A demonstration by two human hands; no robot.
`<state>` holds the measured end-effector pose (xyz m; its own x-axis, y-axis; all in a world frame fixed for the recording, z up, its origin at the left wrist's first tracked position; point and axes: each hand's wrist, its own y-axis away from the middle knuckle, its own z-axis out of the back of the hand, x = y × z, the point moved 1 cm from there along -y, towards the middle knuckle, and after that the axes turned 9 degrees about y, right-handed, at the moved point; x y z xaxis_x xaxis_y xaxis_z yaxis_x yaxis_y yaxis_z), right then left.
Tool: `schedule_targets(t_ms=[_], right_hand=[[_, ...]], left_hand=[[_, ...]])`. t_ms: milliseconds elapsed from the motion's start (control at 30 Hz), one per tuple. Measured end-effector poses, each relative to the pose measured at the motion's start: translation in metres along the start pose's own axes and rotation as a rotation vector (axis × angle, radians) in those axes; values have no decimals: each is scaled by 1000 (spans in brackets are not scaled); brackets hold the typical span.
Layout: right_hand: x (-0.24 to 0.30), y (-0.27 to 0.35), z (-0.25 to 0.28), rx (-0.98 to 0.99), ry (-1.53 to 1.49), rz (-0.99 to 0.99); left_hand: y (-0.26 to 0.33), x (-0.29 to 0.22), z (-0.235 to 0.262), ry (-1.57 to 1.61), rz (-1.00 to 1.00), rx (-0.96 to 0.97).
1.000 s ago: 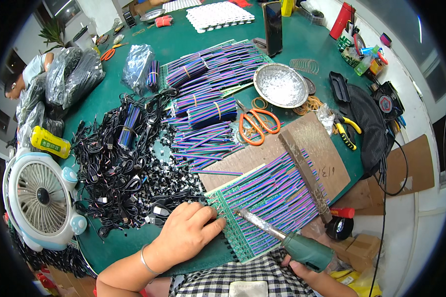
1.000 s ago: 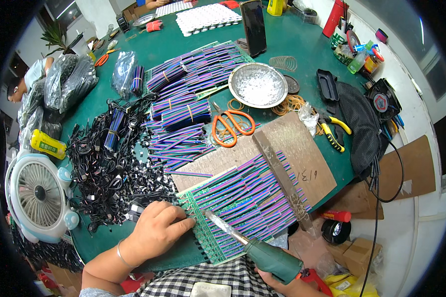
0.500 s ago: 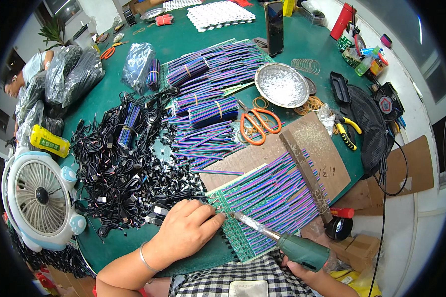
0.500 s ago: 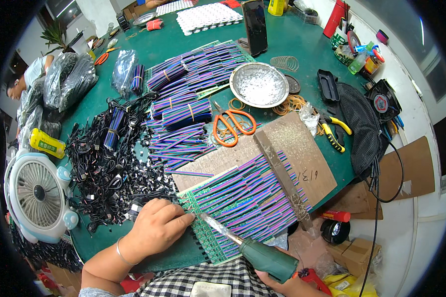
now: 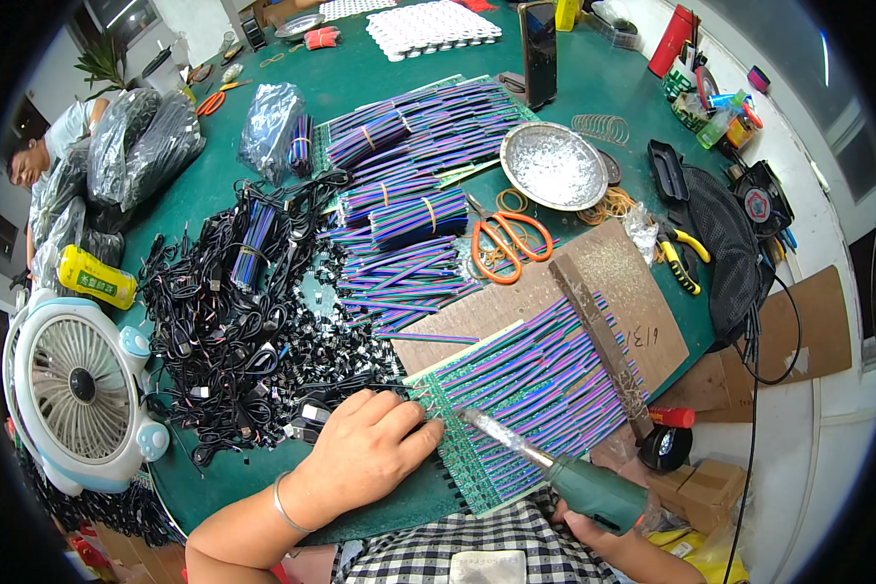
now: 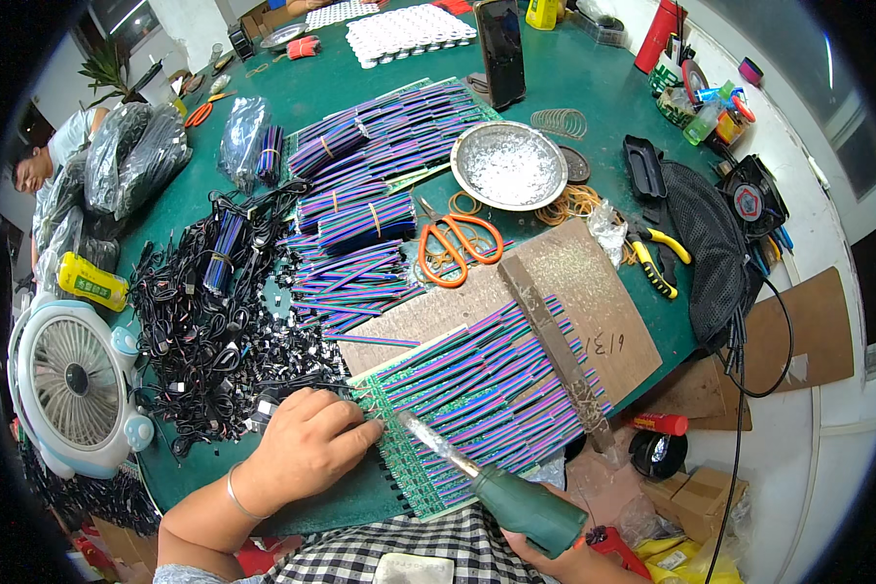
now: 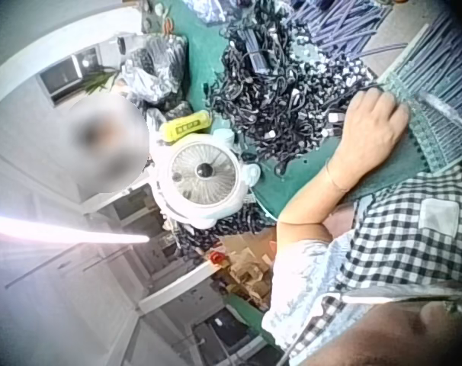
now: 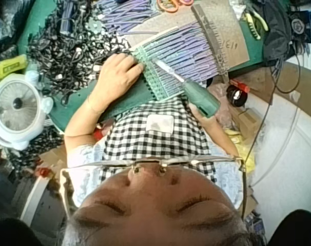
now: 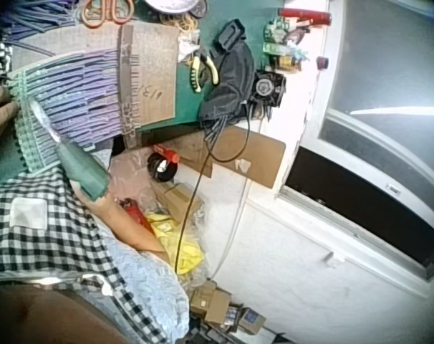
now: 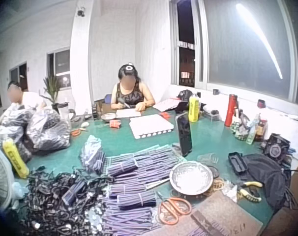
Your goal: The person applies hot glue to secure wires on an electronic component strip using a hot glue gun.
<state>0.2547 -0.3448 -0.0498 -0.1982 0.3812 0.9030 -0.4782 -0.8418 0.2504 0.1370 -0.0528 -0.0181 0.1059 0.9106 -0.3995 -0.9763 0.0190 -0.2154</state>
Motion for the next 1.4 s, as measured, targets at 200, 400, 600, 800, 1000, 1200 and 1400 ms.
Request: schedule_targets(t_ms=[200, 400, 600, 800, 1000, 1200, 1400], right_hand=[[-10, -3, 18, -170, 10, 83], [62, -85, 60, -769, -136, 393], [68, -168, 100, -761, 46, 86], [73, -111, 99, -817, -81, 297], [64, -73, 58, -766, -203, 292], [50, -50, 41, -707, -221, 264], [33, -30, 17, -549, -374, 69]], left_hand=[[3, -2, 2, -2, -13, -22], [7, 0, -4, 1, 2, -21], [13, -7, -5, 22, 43, -59], [16, 32, 45, 15, 151, -284], [17, 141, 82, -360, 445, -468], [18, 187, 101, 367, 654, -767], [8, 105, 135, 308, 464, -937]])
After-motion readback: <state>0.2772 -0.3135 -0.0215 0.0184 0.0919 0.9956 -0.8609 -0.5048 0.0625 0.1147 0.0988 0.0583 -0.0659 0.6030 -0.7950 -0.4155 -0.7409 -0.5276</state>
